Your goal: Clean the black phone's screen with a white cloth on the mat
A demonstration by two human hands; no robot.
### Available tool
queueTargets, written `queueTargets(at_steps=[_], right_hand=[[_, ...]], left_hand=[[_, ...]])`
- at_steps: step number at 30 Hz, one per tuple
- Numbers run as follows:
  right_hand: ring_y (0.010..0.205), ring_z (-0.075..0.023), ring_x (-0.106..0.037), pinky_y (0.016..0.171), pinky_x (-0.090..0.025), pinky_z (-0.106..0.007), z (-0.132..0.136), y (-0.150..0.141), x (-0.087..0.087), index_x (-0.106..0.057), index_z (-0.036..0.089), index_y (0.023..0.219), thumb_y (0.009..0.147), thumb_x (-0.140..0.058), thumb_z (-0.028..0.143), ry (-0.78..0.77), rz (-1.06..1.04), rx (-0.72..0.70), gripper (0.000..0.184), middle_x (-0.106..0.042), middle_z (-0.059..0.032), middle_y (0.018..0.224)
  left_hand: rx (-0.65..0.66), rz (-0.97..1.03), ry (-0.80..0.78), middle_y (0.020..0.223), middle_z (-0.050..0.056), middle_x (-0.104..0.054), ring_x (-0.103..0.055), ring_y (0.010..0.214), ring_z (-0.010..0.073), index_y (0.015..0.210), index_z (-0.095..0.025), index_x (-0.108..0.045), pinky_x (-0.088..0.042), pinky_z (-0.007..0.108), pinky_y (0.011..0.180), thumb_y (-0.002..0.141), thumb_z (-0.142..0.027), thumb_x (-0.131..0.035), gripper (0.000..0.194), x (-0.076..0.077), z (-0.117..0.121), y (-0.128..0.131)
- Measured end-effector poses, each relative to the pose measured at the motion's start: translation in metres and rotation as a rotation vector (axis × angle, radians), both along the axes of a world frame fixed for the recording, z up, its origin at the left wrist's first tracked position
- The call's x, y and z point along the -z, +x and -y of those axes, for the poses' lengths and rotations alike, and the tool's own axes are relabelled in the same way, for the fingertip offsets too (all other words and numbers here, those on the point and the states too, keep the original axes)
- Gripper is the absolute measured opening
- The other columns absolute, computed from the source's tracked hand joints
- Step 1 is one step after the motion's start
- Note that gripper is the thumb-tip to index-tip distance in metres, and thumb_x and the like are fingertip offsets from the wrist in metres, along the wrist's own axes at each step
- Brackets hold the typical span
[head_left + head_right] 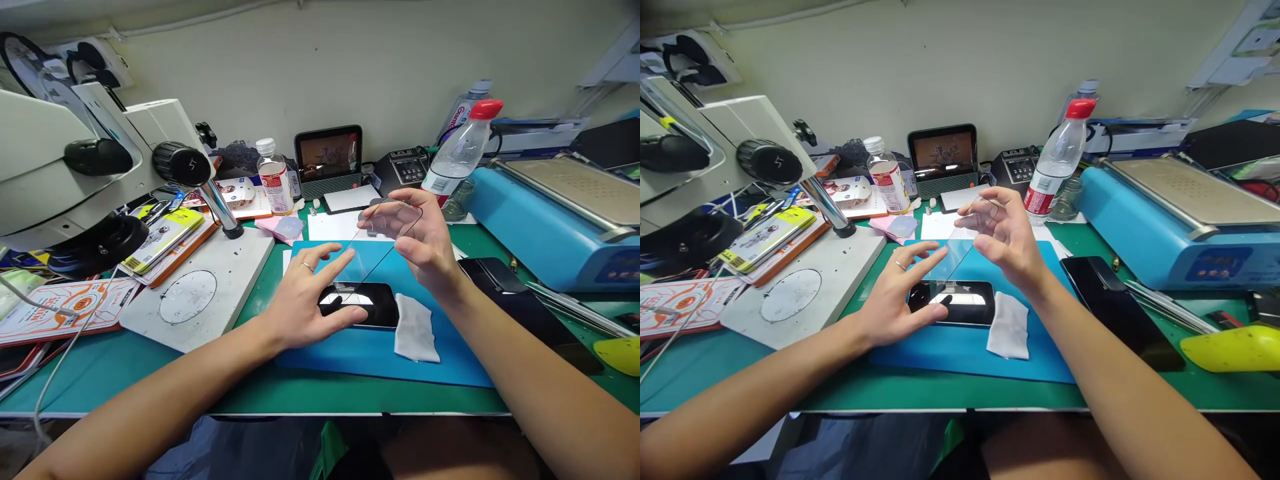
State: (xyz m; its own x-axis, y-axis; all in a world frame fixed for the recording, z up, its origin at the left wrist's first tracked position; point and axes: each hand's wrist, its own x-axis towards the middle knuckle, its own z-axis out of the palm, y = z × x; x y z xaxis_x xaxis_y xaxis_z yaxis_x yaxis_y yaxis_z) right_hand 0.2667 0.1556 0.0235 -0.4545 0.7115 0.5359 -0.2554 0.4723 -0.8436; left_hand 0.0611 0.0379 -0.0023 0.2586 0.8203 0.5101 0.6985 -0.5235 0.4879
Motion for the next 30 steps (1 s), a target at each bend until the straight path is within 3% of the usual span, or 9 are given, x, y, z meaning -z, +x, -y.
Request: queueTargets(at_steps=[9, 14, 16, 21, 25, 30], right_hand=[[0.111, -0.0271, -0.068, 0.104, -0.051, -0.055, -0.001, 0.002, -0.003, -0.041, 0.033, 0.120, 0.074, -0.076, 0.046, 0.004, 0.029, -0.010, 0.059, -0.068, -0.0032, 0.112], [0.113, -0.0258, -0.067, 0.108, -0.047, -0.054, -0.002, 0.002, -0.001, -0.039, 0.033, 0.120, 0.075, -0.077, 0.042, -0.022, 0.072, -0.048, 0.059, -0.067, -0.0033, 0.114], [0.116, -0.0268, -0.065, 0.108, -0.046, -0.055, -0.001, 0.002, 0.000, -0.039, 0.033, 0.119, 0.075, -0.077, 0.043, -0.017, 0.089, -0.052, 0.059, -0.067, -0.0038, 0.115], [0.123, -0.0282, -0.061, 0.108, -0.045, -0.056, -0.002, 0.002, -0.001, -0.039, 0.033, 0.120, 0.076, -0.076, 0.044, 0.014, 0.126, -0.057, 0.059, -0.068, -0.0045, 0.117], [0.127, -0.0276, -0.059, 0.110, -0.044, -0.055, -0.003, 0.008, 0.000, -0.040, 0.033, 0.119, 0.078, -0.077, 0.044, 0.019, 0.147, -0.067, 0.056, -0.066, -0.0052, 0.123], [0.132, -0.0293, -0.058, 0.114, -0.041, -0.055, 0.009, 0.032, 0.005, -0.047, 0.032, 0.119, 0.081, -0.079, 0.049, 0.025, 0.246, -0.092, 0.053, -0.066, -0.0071, 0.131]], left_hand=[[-0.010, 0.036, 0.030, 0.148, 0.016, -0.054, -0.053, 0.136, 0.0302, 0.140, -0.024, -0.060, -0.044, 0.051, 0.113, 0.100, -0.050, -0.057, 0.048, 0.000, 0.003, 0.001], [-0.052, 0.059, -0.014, 0.153, 0.017, -0.053, -0.048, 0.141, 0.0306, 0.143, -0.020, -0.047, -0.039, 0.052, 0.118, 0.098, -0.047, -0.059, 0.054, -0.005, 0.003, 0.002], [-0.068, 0.063, -0.064, 0.153, 0.016, -0.053, -0.049, 0.140, 0.0311, 0.138, -0.020, -0.047, -0.041, 0.053, 0.116, 0.099, -0.047, -0.055, 0.048, -0.006, 0.002, 0.002], [-0.125, 0.053, -0.193, 0.131, 0.016, -0.066, -0.065, 0.119, 0.0316, 0.130, -0.021, -0.048, -0.052, 0.052, 0.100, 0.096, -0.049, -0.055, 0.045, -0.008, -0.001, -0.001], [-0.063, -0.039, -0.182, 0.122, 0.014, -0.070, -0.068, 0.112, 0.0301, 0.125, -0.021, -0.050, -0.055, 0.048, 0.094, 0.096, -0.055, -0.057, 0.045, -0.020, -0.002, -0.013], [0.077, -0.199, -0.237, 0.135, 0.015, -0.067, -0.070, 0.109, 0.0291, 0.147, -0.021, -0.042, -0.055, 0.047, 0.096, 0.097, -0.057, -0.058, 0.064, -0.040, -0.002, -0.038]])
